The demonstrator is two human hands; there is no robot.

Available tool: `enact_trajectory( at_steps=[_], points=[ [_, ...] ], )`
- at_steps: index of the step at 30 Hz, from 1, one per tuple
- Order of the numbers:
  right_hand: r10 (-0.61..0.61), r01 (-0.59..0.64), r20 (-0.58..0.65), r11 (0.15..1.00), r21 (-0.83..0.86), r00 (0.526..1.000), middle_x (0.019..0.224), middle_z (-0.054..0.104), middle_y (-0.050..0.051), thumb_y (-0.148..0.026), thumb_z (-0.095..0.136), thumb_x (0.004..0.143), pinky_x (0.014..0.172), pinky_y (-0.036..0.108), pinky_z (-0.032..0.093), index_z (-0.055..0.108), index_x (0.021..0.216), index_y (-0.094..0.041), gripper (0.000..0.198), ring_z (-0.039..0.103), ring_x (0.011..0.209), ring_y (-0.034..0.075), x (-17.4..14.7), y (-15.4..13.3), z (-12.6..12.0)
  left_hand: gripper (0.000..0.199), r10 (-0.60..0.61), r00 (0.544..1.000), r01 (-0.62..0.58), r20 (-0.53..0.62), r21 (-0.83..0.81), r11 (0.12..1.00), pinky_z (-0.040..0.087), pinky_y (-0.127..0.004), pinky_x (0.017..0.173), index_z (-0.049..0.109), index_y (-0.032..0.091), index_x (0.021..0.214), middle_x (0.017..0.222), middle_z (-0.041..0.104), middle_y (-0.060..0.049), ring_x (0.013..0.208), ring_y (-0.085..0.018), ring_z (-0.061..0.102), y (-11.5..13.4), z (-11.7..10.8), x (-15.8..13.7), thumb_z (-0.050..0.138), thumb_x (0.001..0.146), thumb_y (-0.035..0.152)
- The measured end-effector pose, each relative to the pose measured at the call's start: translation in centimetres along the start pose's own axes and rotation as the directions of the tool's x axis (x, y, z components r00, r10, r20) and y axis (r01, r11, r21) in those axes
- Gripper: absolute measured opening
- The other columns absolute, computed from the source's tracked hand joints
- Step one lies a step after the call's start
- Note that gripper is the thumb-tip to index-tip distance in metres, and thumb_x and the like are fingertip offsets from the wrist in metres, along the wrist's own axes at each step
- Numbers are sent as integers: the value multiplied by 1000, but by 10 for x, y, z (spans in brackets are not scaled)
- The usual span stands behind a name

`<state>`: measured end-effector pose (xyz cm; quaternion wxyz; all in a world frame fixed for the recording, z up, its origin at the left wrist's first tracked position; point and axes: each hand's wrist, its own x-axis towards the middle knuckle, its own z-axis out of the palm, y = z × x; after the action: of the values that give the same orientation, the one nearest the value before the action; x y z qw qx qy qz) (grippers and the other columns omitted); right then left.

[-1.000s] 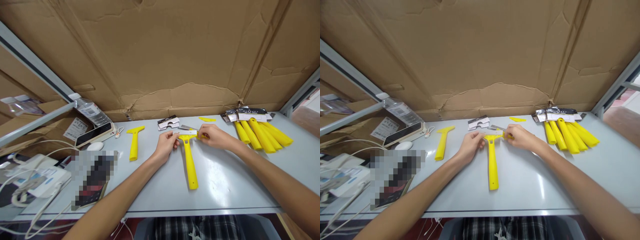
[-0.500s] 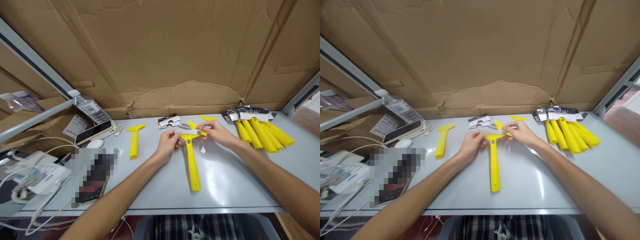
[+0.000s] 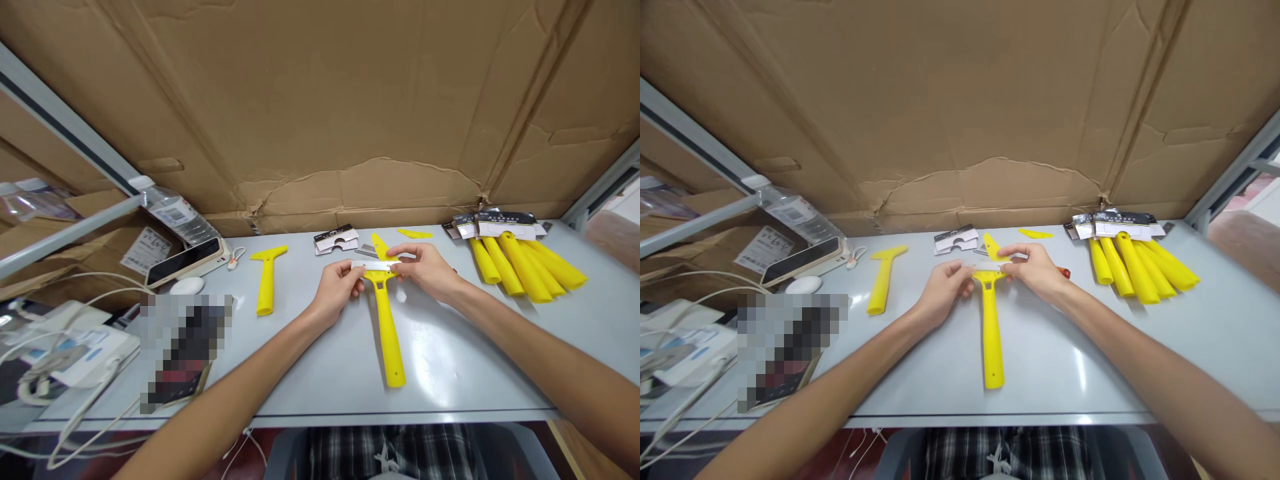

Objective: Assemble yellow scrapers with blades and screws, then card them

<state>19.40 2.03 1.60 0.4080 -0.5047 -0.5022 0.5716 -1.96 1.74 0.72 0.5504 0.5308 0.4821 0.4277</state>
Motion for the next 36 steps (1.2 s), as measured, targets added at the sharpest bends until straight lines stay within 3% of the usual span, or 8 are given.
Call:
enact_trajectory(
  at_steps=[4, 9, 16, 19, 24, 29, 34, 36],
  points=[
    [-10, 10, -5, 1000, -17, 1000, 89, 65, 5, -23, 74, 73, 66, 18, 42, 65, 124, -14, 53, 56, 69, 6, 0, 2, 1, 24, -35, 997, 38, 68, -35, 999, 40, -22, 50, 70, 14, 85, 64, 63, -1, 54, -10, 53, 0, -4, 4, 72, 79, 37],
    [-31, 31, 5, 999, -25, 1000, 87, 64, 4, -28, 74, 73, 67, 16, 42, 65, 123, -13, 53, 56, 68, 5, -3, 3, 5, 34, -91, 991, 101, 97, -111, 989, 46, -22, 51, 72, 13, 104, 91, 72, -7, 61, -11, 62, 7, -6, 5, 73, 77, 34],
    [-13, 16, 55, 998, -59, 998, 77, 59, 2, -27, 72, 76, 65, 15, 42, 65, 120, -11, 47, 54, 69, 5, -15, -3, 17, 49, -86, 988, 95, 130, -70, 993, 52, -24, 54, 65, 17, 115, 90, 73, -6, 74, -18, 69, 8, -7, 3, 82, 72, 35],
    [-27, 29, 59, 999, -44, 998, 88, 62, 3, -28, 74, 74, 65, 17, 46, 62, 118, -13, 48, 56, 70, 5, -15, 1, 17, 57, -83, 984, 97, 154, -79, 992, 54, -25, 57, 61, 18, 118, 88, 73, -5, 72, -17, 70, 9, -7, 1, 87, 69, 36],
    [-25, 22, 22, 988, 152, 999, 130, 55, 9, -30, 80, 66, 74, 27, 61, 50, 114, -15, 59, 65, 83, 8, -10, 11, 19, 64, -24, 996, 29, 81, -64, 998, 53, -25, 56, 58, 20, 118, 86, 74, -3, 67, -17, 69, 13, -4, -1, 89, 65, 38],
    [-12, 6, 23, 975, 224, 1000, 126, 56, 12, -30, 82, 63, 73, 24, 61, 50, 112, -12, 61, 65, 87, 8, -10, 14, 23, 65, -54, 995, 60, 82, -68, 996, 52, -24, 55, 55, 21, 118, 83, 73, -1, 63, -15, 67, 12, -4, 1, 88, 64, 34],
    [-19, 17, 8, 975, 222, 1000, 128, 56, 10, -31, 83, 61, 73, 25, 61, 52, 113, -12, 64, 65, 82, 8, -8, 17, 24, 86, -114, 992, 120, 60, -105, 987, 54, -26, 57, 45, 21, 137, 86, 75, -2, 66, -17, 69, 9, -7, 3, 90, 63, 29],
    [-23, 22, 1, 979, 202, 1000, 130, 56, 10, -31, 82, 61, 72, 25, 61, 52, 113, -13, 63, 65, 81, 7, -7, 18, 23, 83, -125, 988, 135, 93, -110, 985, 54, -27, 57, 51, 19, 136, 88, 76, -6, 68, -18, 70, 8, -7, 3, 90, 64, 29]
  ],
)
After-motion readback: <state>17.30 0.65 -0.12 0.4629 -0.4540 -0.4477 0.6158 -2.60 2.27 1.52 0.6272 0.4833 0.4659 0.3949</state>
